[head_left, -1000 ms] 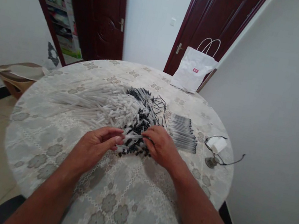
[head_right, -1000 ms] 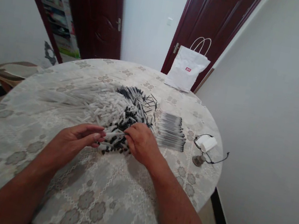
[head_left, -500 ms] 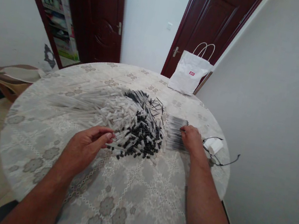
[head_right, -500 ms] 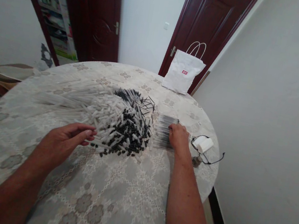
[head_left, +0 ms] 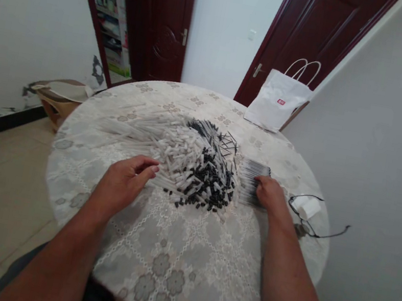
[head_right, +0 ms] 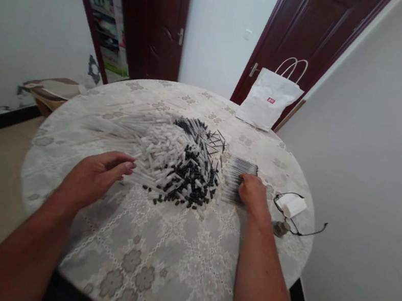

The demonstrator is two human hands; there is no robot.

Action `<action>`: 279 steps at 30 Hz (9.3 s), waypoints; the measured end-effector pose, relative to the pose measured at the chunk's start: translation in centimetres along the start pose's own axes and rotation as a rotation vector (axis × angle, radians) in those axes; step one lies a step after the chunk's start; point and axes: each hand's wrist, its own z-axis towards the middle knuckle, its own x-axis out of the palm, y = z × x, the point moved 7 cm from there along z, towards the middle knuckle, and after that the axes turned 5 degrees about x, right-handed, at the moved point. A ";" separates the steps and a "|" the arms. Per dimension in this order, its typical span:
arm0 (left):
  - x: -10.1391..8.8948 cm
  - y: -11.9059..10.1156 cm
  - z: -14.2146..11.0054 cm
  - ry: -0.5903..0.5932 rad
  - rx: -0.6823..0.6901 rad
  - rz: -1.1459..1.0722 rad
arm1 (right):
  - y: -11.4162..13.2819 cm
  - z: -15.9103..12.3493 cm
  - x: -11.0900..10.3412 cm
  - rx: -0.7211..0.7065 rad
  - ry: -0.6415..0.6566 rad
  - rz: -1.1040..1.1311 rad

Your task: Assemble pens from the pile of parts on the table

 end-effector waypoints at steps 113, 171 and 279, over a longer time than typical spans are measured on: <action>1.5 0.5 0.1 -0.154 -0.212 -0.789 | 10.5 -3.0 -0.7 -0.327 0.129 0.049; 5.7 -0.4 -0.8 0.085 -0.331 -0.972 | 15.1 -7.0 -1.9 -0.171 0.354 1.750; 7.8 -1.9 -1.8 -0.030 -0.297 -1.153 | 19.3 -10.1 -1.4 -0.178 0.265 1.480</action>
